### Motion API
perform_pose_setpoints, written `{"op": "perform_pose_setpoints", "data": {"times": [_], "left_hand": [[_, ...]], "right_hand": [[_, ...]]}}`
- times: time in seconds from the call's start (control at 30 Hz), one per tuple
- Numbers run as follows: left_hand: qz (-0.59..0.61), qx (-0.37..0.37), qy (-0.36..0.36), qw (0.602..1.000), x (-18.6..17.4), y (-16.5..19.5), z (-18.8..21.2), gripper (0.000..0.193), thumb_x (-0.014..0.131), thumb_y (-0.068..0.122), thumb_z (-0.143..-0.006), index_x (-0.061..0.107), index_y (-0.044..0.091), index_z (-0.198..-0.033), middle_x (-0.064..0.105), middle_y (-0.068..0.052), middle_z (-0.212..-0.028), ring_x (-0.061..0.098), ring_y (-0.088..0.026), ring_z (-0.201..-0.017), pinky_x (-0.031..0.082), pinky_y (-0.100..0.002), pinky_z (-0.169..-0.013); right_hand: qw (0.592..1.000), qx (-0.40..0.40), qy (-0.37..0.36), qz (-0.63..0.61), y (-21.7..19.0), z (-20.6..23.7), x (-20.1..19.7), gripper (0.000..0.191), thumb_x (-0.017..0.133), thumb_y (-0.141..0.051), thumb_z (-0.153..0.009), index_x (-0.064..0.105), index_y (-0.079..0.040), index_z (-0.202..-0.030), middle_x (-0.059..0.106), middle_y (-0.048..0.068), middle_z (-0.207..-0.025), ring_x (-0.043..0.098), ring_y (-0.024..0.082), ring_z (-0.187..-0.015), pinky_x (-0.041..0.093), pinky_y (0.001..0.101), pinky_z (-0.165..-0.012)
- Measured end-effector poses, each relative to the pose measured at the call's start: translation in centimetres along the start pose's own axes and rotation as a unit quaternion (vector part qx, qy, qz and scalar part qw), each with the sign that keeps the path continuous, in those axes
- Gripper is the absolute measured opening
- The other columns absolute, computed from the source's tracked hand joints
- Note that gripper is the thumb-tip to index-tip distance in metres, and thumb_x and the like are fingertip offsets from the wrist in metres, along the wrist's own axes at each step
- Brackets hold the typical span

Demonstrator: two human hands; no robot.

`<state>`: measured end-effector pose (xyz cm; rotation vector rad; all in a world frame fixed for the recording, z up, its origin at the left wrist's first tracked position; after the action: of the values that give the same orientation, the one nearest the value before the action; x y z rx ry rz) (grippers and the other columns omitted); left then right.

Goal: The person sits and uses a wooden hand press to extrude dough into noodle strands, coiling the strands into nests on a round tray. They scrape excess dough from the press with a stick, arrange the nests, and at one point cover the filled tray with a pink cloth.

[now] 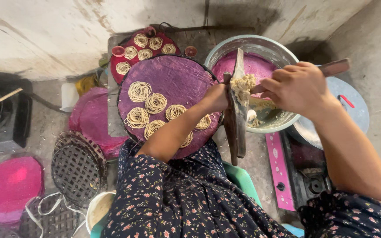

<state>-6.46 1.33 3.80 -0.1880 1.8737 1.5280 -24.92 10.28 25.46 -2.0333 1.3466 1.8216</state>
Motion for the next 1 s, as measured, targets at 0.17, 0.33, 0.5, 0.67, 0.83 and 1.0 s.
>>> {"op": "perform_pose_setpoints", "data": {"times": [0.17,0.33,0.5,0.67,0.83,1.0], "left_hand": [[-0.007,0.062,0.049,0.997,-1.1,-0.3,0.0,0.025,0.073,0.023,-0.078,0.075,0.006,-0.097,0.073,-0.023,-0.086,0.070,-0.044,-0.083,0.056,-0.050,-0.073],[-0.019,0.035,0.029,0.999,-0.9,0.3,0.4,0.023,0.070,0.019,-0.076,0.075,0.008,-0.096,0.074,-0.022,-0.088,0.070,-0.043,-0.088,0.056,-0.050,-0.078],[-0.035,0.036,0.026,0.998,-0.4,0.9,0.8,0.020,0.070,0.017,-0.078,0.075,0.008,-0.095,0.073,-0.024,-0.092,0.070,-0.043,-0.092,0.055,-0.051,-0.083],[-0.035,0.011,-0.002,0.999,0.6,0.9,0.5,0.020,0.069,0.016,-0.080,0.075,0.007,-0.097,0.073,-0.024,-0.094,0.070,-0.043,-0.095,0.055,-0.050,-0.086],[-0.042,-0.058,-0.023,0.997,0.0,0.6,-0.5,0.024,0.071,0.019,-0.078,0.075,0.005,-0.098,0.075,-0.023,-0.096,0.074,-0.039,-0.093,0.057,-0.047,-0.083],[0.020,-0.014,0.020,1.000,-2.2,0.4,-1.1,0.035,0.079,0.029,-0.075,0.075,0.007,-0.102,0.075,-0.022,-0.096,0.073,-0.039,-0.090,0.057,-0.045,-0.079]], "right_hand": [[0.991,0.125,0.014,-0.050,4.0,3.4,-4.2,0.018,0.084,-0.040,-0.090,0.078,-0.024,-0.094,0.074,-0.005,-0.086,0.071,0.014,-0.077,0.051,0.0283,-0.068],[0.991,0.126,0.043,0.027,3.6,3.4,-3.7,0.022,0.088,-0.042,-0.087,0.079,-0.021,-0.091,0.070,-0.005,-0.079,0.069,0.015,-0.071,0.050,0.0289,-0.068],[0.995,0.090,0.024,0.027,3.2,2.4,-4.7,0.019,0.085,-0.043,-0.087,0.078,-0.025,-0.086,0.068,-0.006,-0.072,0.068,0.014,-0.071,0.049,0.0277,-0.063],[0.999,-0.001,-0.001,0.050,-0.4,-0.4,-1.2,0.013,0.081,-0.038,-0.085,0.076,-0.026,-0.081,0.071,-0.009,-0.076,0.070,0.010,-0.073,0.051,0.0280,-0.067],[1.000,0.004,0.019,0.011,1.2,0.3,-0.7,0.014,0.080,-0.045,-0.092,0.080,-0.031,-0.094,0.073,-0.010,-0.082,0.070,0.008,-0.078,0.051,0.0256,-0.068],[0.995,0.101,0.010,0.013,4.1,2.7,-4.2,0.017,0.084,-0.040,-0.088,0.080,-0.023,-0.086,0.074,-0.005,-0.075,0.070,0.012,-0.069,0.050,0.0278,-0.060]]}}
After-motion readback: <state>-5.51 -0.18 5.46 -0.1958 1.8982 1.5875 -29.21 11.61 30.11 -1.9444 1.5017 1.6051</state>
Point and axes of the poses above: each hand's wrist, its own z-axis away from the middle knuckle, its own x-axis out of the palm, y = z × x, the point moved 1 cm from there along -z, towards the middle knuckle
